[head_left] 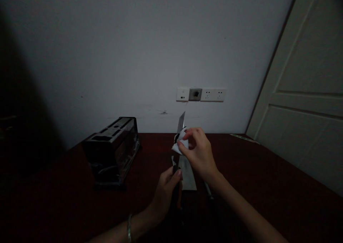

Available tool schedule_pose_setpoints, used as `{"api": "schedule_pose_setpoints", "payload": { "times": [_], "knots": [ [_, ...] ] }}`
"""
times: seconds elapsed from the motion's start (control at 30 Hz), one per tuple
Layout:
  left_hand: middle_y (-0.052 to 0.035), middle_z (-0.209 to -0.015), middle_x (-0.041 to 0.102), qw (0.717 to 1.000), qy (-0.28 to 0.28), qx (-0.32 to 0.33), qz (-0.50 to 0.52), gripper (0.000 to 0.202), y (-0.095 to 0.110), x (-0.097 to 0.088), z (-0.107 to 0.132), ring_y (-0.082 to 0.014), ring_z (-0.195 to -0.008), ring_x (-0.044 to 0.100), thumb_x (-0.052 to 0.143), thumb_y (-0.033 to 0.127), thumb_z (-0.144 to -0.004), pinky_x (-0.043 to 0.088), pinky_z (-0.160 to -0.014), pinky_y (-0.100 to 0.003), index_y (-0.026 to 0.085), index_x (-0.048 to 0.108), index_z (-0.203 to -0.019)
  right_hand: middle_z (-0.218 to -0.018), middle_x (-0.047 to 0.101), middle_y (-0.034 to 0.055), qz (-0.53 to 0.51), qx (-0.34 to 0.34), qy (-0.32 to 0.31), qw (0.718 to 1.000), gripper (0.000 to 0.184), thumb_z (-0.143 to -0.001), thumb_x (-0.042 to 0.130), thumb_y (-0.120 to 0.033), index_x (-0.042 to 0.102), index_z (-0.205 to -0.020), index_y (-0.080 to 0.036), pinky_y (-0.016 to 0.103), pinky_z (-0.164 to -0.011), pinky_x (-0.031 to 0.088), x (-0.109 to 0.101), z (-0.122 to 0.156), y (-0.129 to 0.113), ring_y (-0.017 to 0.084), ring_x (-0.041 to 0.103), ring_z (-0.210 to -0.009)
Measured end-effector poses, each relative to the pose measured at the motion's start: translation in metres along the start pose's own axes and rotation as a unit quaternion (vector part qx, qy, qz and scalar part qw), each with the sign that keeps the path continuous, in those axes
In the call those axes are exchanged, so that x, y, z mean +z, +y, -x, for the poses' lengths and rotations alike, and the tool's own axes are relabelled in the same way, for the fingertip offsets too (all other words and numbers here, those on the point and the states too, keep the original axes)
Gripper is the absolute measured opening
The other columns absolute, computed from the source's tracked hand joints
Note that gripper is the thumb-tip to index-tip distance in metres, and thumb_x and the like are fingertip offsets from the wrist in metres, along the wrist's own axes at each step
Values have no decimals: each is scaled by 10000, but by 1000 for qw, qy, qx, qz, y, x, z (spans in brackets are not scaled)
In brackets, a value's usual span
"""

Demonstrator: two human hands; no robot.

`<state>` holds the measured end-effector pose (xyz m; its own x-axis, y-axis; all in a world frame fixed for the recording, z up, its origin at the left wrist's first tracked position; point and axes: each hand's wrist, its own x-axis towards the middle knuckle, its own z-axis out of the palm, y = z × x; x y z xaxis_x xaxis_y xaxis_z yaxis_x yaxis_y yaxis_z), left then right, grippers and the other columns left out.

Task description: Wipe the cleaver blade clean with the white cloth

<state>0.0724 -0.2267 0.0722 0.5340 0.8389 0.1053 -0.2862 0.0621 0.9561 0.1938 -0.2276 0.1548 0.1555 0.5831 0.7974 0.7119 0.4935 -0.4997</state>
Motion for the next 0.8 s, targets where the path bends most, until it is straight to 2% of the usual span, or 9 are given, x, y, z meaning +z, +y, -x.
{"api": "schedule_pose_setpoints", "payload": {
  "times": [0.13, 0.27, 0.43, 0.57, 0.67, 0.8],
  "knots": [
    [40, -558, 504, 995, 14, 47, -87, 256, 5, -3, -1, -53, -427, 445, 552, 396, -762, 341, -398, -150, 140, 539, -780, -837, 521, 15, -137, 109, 35, 984, 175, -672, 591, -197, 450, -776, -198, 244, -591, 488, 7, -1, 4, 148, 555, -768],
    [61, -490, 465, 989, 33, 31, -143, 267, 9, -2, -3, -63, -373, 438, 577, 404, -726, 350, -358, -166, 153, 495, -680, -684, 543, -36, -263, 205, 28, 942, 272, -591, 650, -197, 424, -743, -195, 232, -558, 451, 12, -5, 15, 126, 564, -629],
    [27, -534, 556, 982, 69, -15, -178, 263, 9, -1, -9, -75, -320, 456, 610, 375, -669, 336, -294, -180, 150, 479, -632, -649, 561, -45, -324, 284, 72, 900, 307, -510, 691, -173, 444, -693, -181, 217, -562, 424, 15, -6, 30, 112, 558, -603],
    [4, -570, 602, 984, 72, -10, -164, 264, 8, -4, -15, -56, -303, 444, 619, 366, -653, 322, -287, -167, 144, 478, -646, -635, 575, -47, -365, 323, 102, 867, 280, -510, 679, -151, 466, -690, -175, 202, -544, 406, 18, -3, 34, 100, 545, -583],
    [-2, -534, 605, 989, 51, -12, -139, 273, 7, -6, -18, -76, -340, 501, 630, 364, -648, 357, -327, -164, 142, 472, -666, -640, 580, -48, -397, 337, 113, 846, 264, -522, 667, -136, 477, -701, -173, 197, -536, 406, 20, -2, 34, 89, 536, -568],
    [-7, -515, 603, 995, -30, -57, -71, 309, 8, -6, -17, -131, -361, 558, 605, 406, -669, 396, -326, -192, 146, 452, -731, -627, 568, -54, -421, 354, 106, 828, 248, -528, 655, -125, 488, -705, -170, 197, -523, 410, 21, 0, 30, 87, 536, -556]
  ]
}}
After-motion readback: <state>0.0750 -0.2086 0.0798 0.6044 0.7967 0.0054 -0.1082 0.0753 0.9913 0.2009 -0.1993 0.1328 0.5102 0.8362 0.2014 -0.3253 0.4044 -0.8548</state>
